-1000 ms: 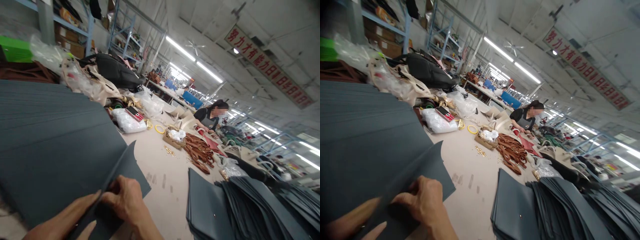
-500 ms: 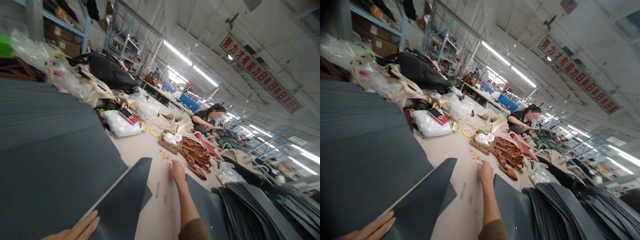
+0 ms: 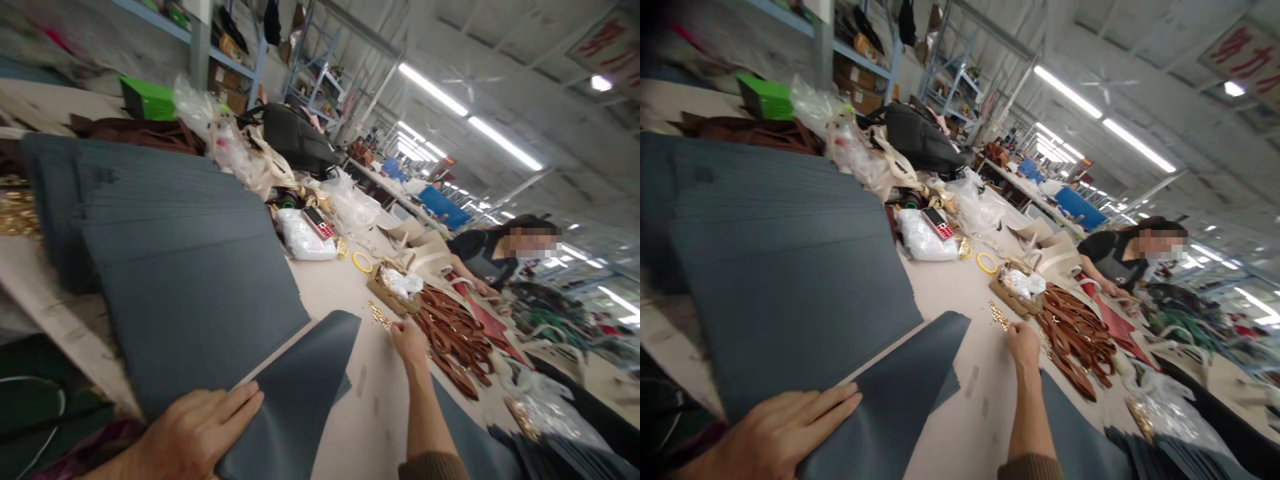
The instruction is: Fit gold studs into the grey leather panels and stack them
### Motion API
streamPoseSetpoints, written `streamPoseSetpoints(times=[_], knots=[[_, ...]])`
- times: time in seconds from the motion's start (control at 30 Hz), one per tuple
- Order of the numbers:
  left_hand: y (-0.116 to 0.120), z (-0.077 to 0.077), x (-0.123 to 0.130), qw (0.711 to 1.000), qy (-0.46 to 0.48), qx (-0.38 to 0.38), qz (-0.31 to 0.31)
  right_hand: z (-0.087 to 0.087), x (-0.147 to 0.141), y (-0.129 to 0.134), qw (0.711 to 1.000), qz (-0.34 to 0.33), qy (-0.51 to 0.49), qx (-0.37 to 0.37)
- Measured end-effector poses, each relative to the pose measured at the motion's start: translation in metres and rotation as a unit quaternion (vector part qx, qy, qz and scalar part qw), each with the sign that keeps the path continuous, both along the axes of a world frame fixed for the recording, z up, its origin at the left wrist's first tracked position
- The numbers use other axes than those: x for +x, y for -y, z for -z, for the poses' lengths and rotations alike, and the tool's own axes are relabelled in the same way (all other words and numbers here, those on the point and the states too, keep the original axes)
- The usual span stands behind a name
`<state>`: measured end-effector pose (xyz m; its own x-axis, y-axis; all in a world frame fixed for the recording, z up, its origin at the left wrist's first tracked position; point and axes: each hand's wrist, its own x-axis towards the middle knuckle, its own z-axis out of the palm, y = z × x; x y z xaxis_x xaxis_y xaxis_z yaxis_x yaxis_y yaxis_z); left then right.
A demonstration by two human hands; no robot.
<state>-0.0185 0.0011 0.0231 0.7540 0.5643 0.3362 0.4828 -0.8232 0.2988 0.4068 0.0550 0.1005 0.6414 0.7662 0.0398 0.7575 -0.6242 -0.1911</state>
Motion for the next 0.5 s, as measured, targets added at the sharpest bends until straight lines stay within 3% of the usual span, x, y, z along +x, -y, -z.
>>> streamPoseSetpoints(times=[0.1,0.2,0.27,0.33,0.4,0.5], knots=[[-0.001,-0.015,0.002,0.998,-0.043,-0.041,0.01,-0.015,-0.044,0.018,0.989,-0.046,-0.095,0.106],[-0.002,-0.017,0.002,0.997,-0.042,-0.065,0.024,-0.018,-0.115,0.044,0.932,-0.136,-0.264,0.207],[-0.002,-0.017,0.002,0.996,-0.047,-0.07,0.028,-0.011,-0.164,0.058,0.902,-0.2,-0.347,0.158],[-0.002,-0.018,0.001,0.996,-0.05,-0.065,0.027,-0.002,-0.204,0.064,0.89,-0.254,-0.37,0.08],[-0.001,-0.019,0.001,0.997,-0.048,-0.053,0.026,0.005,-0.228,0.064,0.891,-0.291,-0.349,0.027],[-0.001,-0.02,0.002,0.999,-0.032,-0.035,0.024,0.007,-0.243,0.058,0.891,-0.31,-0.331,-0.019]])
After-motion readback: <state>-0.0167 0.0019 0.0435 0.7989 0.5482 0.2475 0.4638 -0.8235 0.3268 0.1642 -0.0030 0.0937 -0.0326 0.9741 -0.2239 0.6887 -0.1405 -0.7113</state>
